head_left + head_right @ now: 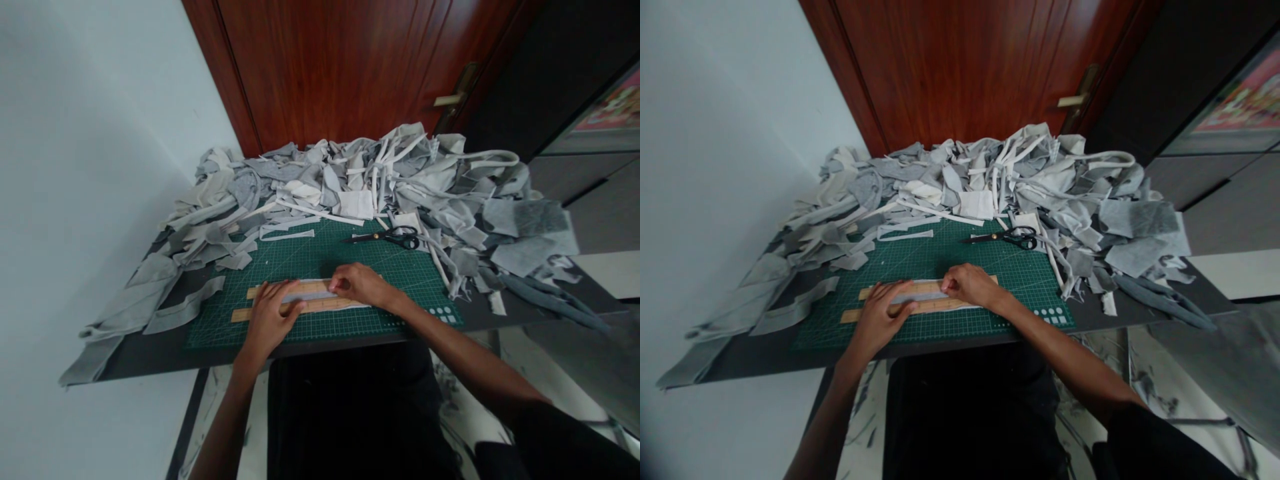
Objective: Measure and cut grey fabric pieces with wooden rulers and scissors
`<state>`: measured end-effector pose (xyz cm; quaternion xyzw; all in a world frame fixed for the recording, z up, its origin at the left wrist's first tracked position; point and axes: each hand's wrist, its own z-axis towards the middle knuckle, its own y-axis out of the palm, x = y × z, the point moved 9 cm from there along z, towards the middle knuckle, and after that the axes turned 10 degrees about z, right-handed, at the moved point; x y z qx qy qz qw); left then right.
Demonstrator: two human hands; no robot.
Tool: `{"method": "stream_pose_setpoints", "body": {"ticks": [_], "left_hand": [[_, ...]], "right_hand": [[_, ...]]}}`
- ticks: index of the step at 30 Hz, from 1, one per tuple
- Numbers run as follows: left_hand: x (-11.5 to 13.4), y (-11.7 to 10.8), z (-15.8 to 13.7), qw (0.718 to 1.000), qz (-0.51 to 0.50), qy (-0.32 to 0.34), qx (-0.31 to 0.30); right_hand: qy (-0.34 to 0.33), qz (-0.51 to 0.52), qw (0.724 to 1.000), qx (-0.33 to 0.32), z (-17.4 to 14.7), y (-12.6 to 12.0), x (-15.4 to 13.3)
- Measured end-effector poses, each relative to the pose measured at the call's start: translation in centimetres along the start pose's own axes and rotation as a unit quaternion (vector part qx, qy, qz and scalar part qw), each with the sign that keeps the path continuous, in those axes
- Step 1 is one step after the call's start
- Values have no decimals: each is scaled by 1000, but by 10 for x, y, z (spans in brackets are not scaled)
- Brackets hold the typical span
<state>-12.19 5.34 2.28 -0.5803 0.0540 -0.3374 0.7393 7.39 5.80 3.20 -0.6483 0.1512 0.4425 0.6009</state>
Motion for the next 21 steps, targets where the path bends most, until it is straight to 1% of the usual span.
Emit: {"method": "stream_pose_setpoints", "body": {"ticks": [5, 9, 12, 14, 17, 21], "left_hand": [[-1, 1, -2, 1000, -4, 9, 0], [-4, 3, -4, 1000, -2, 4, 2], [-6, 6, -4, 1000, 0, 3, -1], [-7, 6, -5, 1000, -2, 1, -1], [-4, 4, -5, 1000, -10, 2, -4], [-2, 2, -4, 1000, -20, -3, -15]], "right_hand": [[-31, 36, 999, 3, 23, 25, -17], [-45, 15, 999, -11, 42, 48, -35], [-36, 0, 999, -13, 50, 57, -41], [-30, -2, 999, -9, 52, 57, -41], [-28, -1, 1000, -4, 46, 50, -32], [-12, -4, 1000, 8, 21, 25, -9]]}}
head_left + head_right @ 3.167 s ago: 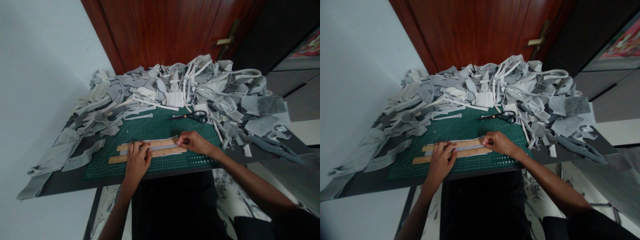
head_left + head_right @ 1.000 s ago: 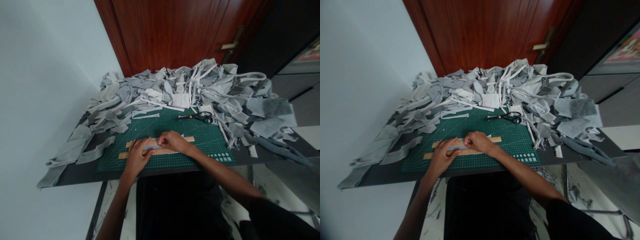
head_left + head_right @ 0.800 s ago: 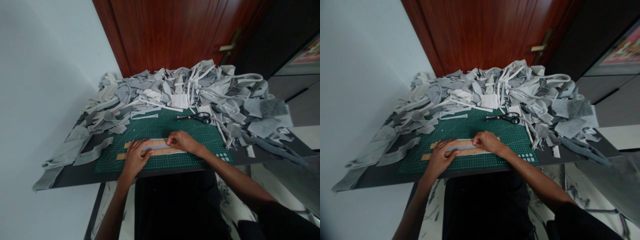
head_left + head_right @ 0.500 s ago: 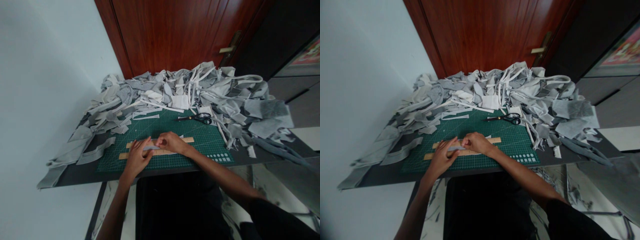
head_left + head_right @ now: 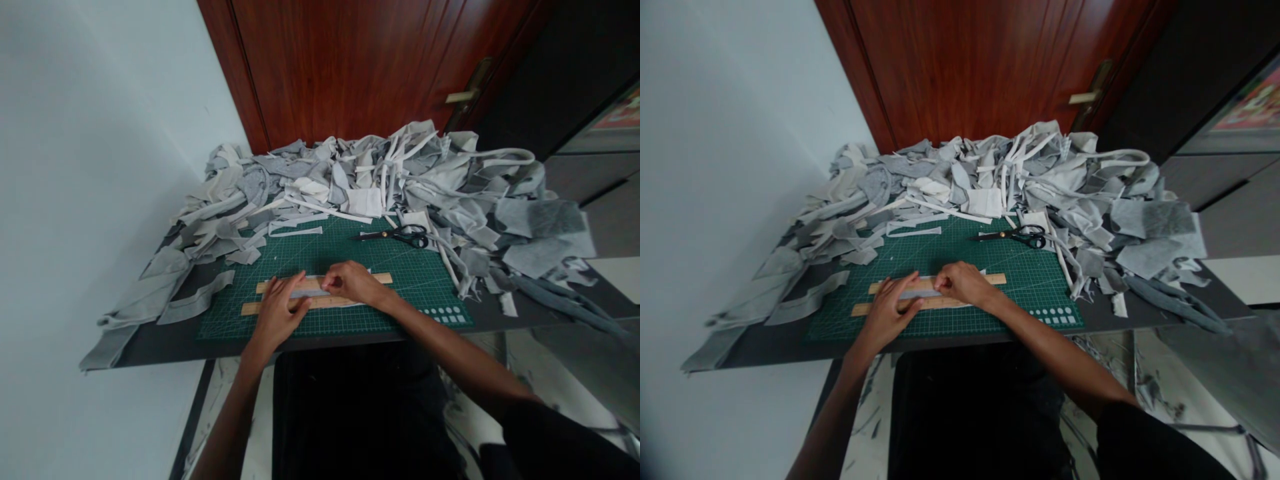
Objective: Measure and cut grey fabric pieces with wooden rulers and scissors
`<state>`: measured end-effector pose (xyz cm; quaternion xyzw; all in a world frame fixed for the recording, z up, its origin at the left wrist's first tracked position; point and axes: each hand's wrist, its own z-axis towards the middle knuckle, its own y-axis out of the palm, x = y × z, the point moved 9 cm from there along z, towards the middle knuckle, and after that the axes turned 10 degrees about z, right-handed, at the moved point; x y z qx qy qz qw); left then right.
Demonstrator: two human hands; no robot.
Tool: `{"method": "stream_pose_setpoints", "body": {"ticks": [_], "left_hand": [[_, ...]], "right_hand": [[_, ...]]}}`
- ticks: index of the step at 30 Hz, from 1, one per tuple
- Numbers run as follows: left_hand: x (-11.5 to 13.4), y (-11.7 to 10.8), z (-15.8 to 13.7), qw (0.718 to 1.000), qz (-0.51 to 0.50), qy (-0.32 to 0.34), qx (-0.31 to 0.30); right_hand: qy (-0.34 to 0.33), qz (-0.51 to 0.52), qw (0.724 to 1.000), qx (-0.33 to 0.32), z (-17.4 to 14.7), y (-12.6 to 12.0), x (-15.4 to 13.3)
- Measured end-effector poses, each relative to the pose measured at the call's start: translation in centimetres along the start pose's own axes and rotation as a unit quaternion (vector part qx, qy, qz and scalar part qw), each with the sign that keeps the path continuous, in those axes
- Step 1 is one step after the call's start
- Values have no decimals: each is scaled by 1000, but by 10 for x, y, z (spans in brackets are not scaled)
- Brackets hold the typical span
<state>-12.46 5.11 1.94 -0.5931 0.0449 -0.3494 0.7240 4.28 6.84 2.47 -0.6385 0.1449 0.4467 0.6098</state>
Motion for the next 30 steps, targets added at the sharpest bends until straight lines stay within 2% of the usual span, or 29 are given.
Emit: {"method": "stream_pose_setpoints", "body": {"ticks": [4, 7, 12, 15, 20, 23, 26, 30], "left_hand": [[0, -1, 1, 1000, -3, 0, -5], [0, -2, 2, 1000, -2, 3, 3], [5, -3, -1, 1000, 6, 10, 20], [8, -7, -7, 999, 17, 10, 39], [-10, -21, -20, 994, 69, -37, 81], [-27, -25, -27, 993, 69, -47, 80], [-36, -23, -29, 995, 67, -45, 61], [-43, -24, -29, 994, 64, -70, 61]], "right_hand": [[25, 7, 999, 18, -27, -31, 19], [24, 24, 999, 18, -35, -39, 21], [-2, 138, 990, 29, -26, -24, 9], [-9, 172, 985, 34, -22, -12, 7], [25, 172, 983, 56, -22, -10, 19], [37, 153, 986, 47, -19, -10, 20], [28, 132, 990, 33, -9, -1, 7], [-4, 96, 995, 21, 16, 22, -22]]}}
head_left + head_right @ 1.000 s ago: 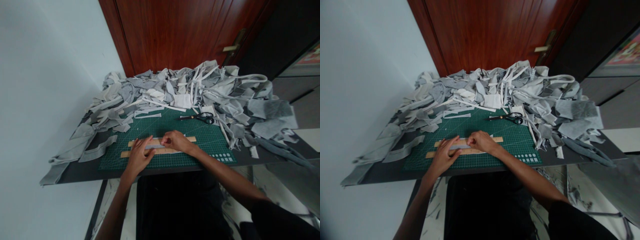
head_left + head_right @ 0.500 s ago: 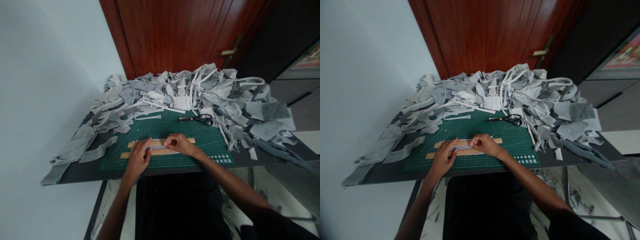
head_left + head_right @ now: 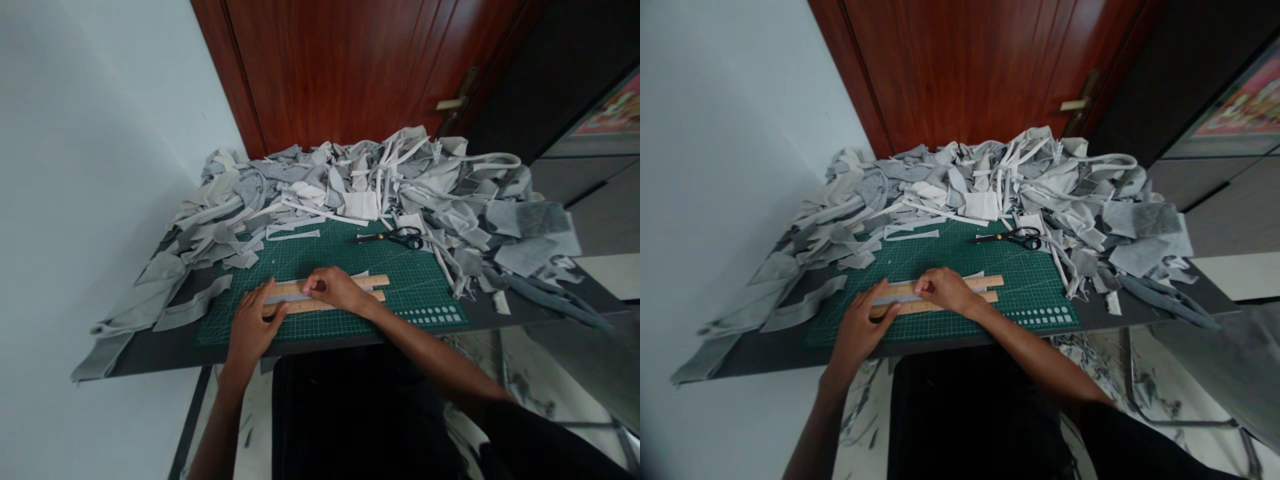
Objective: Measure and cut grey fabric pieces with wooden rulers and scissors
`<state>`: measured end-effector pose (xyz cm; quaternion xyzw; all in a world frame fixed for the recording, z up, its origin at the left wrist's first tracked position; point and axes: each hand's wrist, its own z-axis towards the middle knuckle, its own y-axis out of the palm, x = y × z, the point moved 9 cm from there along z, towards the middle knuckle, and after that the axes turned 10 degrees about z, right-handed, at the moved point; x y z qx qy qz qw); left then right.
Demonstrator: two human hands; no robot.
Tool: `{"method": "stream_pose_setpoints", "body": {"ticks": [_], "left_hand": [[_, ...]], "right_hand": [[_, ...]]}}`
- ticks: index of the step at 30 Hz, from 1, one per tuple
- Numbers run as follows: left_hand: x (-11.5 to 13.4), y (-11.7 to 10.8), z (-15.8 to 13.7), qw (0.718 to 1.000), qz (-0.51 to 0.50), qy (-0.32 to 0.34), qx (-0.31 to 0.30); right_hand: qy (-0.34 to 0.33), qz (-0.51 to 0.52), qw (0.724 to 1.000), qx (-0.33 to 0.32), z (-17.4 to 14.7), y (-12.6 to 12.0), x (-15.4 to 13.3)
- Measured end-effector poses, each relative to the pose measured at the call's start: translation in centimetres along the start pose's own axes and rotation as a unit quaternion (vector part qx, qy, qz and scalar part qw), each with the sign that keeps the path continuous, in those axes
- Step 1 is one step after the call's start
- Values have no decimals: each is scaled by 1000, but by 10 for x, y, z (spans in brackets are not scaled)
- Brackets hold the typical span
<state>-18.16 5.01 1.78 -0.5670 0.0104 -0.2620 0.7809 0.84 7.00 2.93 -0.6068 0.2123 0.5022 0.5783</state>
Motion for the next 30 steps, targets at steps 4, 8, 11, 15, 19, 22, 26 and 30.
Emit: {"method": "stream_pose_setpoints", "body": {"ticks": [4, 8, 11, 15, 19, 22, 26, 30], "left_hand": [[0, 0, -1, 1000, -10, -2, 7], [2, 4, -2, 1000, 11, 11, 7], [4, 4, -3, 1000, 25, 7, 10], [8, 2, -2, 1000, 28, 6, 0], [11, 0, -2, 1000, 20, 17, -6], [9, 0, -2, 1000, 17, 14, -4], [8, 1, -2, 1000, 17, 9, -4], [9, 0, -2, 1000, 13, 14, 5]], "right_hand": [[2, -48, 998, -26, 24, 33, -14], [22, -90, 995, -48, 41, 52, -20], [27, -107, 992, -60, 46, 57, -24], [39, -119, 990, -64, 41, 52, -23], [43, -121, 991, -50, 28, 34, -15], [51, -126, 990, -38, 12, 12, -4], [71, -135, 988, -17, -12, -24, 13], [72, -131, 989, -13, -22, -37, 17]]}}
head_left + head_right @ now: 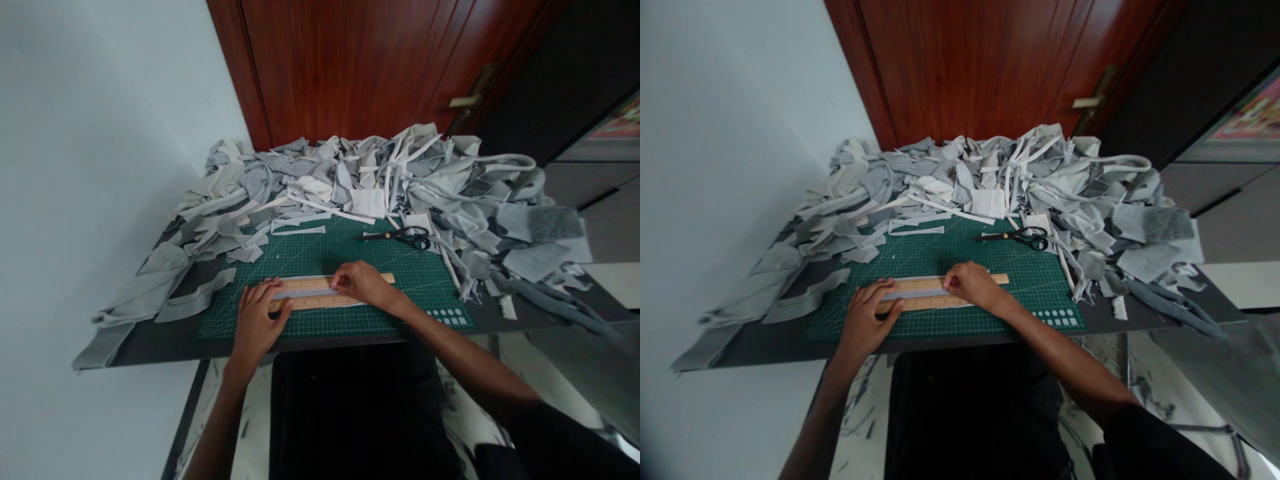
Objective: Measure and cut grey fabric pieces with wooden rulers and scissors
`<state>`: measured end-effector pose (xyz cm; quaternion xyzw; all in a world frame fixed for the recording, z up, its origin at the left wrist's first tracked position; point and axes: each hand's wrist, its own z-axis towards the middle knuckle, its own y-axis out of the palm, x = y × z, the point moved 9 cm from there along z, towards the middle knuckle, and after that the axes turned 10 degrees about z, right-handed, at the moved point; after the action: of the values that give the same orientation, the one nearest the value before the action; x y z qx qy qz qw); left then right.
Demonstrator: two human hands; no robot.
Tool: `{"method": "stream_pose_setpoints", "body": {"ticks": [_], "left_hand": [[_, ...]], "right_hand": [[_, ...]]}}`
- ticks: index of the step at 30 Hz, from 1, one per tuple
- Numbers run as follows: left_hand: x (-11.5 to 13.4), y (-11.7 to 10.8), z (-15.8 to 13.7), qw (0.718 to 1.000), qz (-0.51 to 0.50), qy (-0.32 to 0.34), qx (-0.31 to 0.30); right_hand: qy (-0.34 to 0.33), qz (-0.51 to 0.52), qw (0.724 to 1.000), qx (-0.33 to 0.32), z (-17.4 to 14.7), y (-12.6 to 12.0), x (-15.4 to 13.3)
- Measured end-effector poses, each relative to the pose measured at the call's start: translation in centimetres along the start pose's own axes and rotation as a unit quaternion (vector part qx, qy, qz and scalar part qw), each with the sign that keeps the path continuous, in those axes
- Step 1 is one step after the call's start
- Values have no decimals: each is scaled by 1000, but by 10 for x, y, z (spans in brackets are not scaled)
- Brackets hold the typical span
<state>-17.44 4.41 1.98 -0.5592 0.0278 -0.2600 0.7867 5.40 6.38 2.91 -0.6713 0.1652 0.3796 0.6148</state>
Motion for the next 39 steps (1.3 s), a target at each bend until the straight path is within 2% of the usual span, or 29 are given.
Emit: {"method": "stream_pose_setpoints", "body": {"ticks": [3, 10, 16, 22, 30, 33, 36, 39], "left_hand": [[0, -1, 0, 1000, 1, 0, 6], [1, 0, 1, 1000, 1, 1, -3], [-1, 2, 0, 1000, 4, -4, -10], [0, 2, 0, 1000, -4, -1, -9], [0, 0, 2, 1000, -13, 3, -10], [3, 0, 2, 1000, 3, -1, -7], [8, -3, 2, 1000, 30, 0, 1], [16, -7, 0, 999, 49, 9, 7]], "right_hand": [[-24, 10, 1000, -7, 8, 11, -13], [-53, 38, 997, -38, 43, 56, -62], [-43, 35, 998, -29, 51, 63, -76], [-22, -3, 999, -43, 44, 53, -60], [15, -34, 999, -24, 7, 5, -11], [0, 31, 999, -9, -2, -5, 3], [-12, 119, 992, 42, -5, -13, 13], [-10, 160, 983, 92, -7, -17, 22]]}}
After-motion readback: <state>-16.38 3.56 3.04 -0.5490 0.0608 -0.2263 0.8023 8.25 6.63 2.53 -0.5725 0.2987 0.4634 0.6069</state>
